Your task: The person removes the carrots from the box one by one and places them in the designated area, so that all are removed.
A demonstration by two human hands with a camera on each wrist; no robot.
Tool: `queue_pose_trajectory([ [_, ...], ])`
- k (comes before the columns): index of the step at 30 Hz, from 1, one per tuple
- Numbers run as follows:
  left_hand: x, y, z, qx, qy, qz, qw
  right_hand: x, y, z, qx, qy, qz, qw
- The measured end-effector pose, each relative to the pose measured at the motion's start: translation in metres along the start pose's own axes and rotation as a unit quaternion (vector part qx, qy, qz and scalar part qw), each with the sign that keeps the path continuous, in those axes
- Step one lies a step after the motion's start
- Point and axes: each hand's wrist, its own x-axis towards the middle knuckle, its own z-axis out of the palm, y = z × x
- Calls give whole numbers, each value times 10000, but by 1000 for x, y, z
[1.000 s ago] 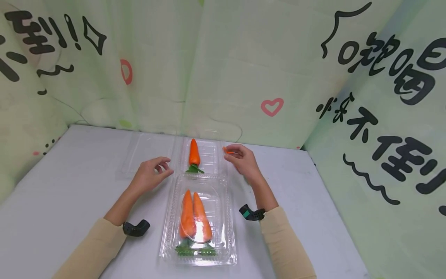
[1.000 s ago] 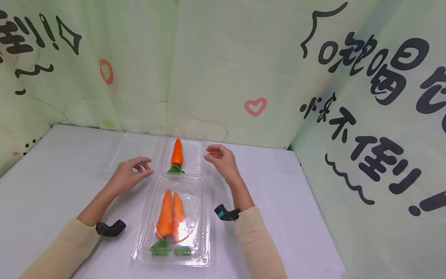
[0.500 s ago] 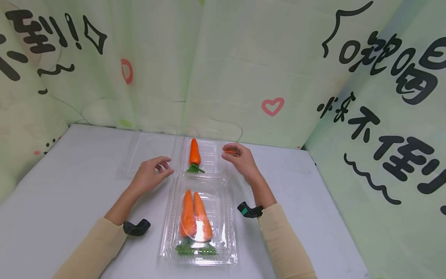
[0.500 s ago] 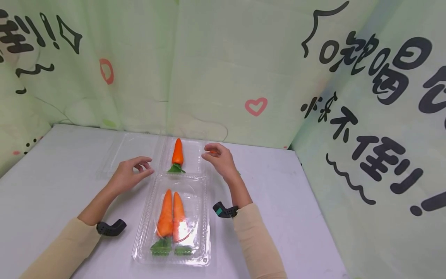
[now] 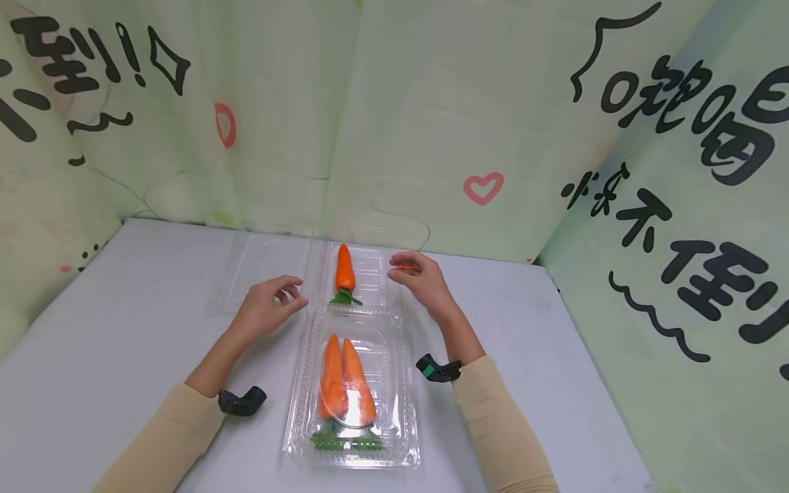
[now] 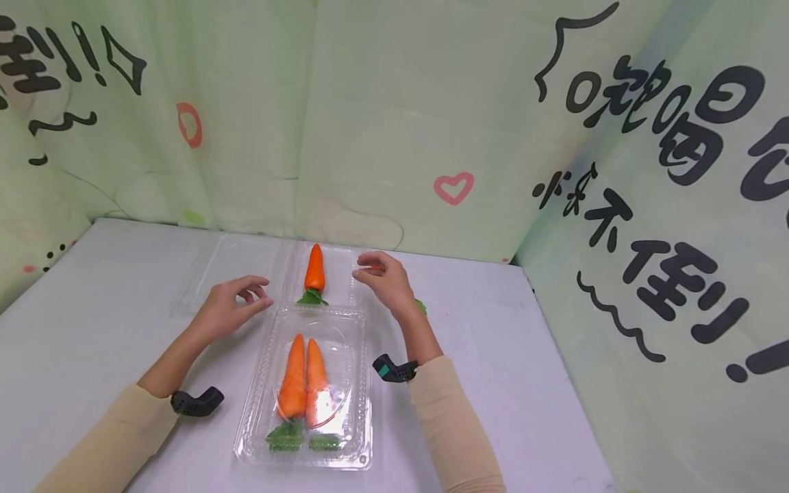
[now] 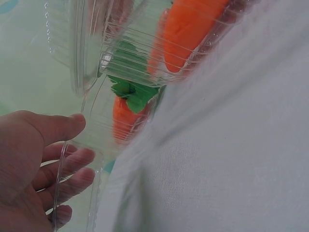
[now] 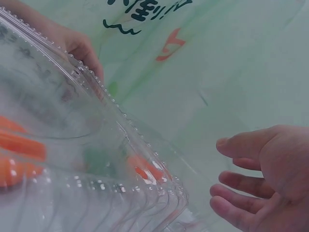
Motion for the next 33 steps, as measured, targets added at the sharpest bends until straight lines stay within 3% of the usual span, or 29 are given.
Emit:
queue_pose_trajectory([
  [33, 1, -4, 0, -47, 14, 67, 10000, 10, -1, 7, -184, -265, -23, 9995],
])
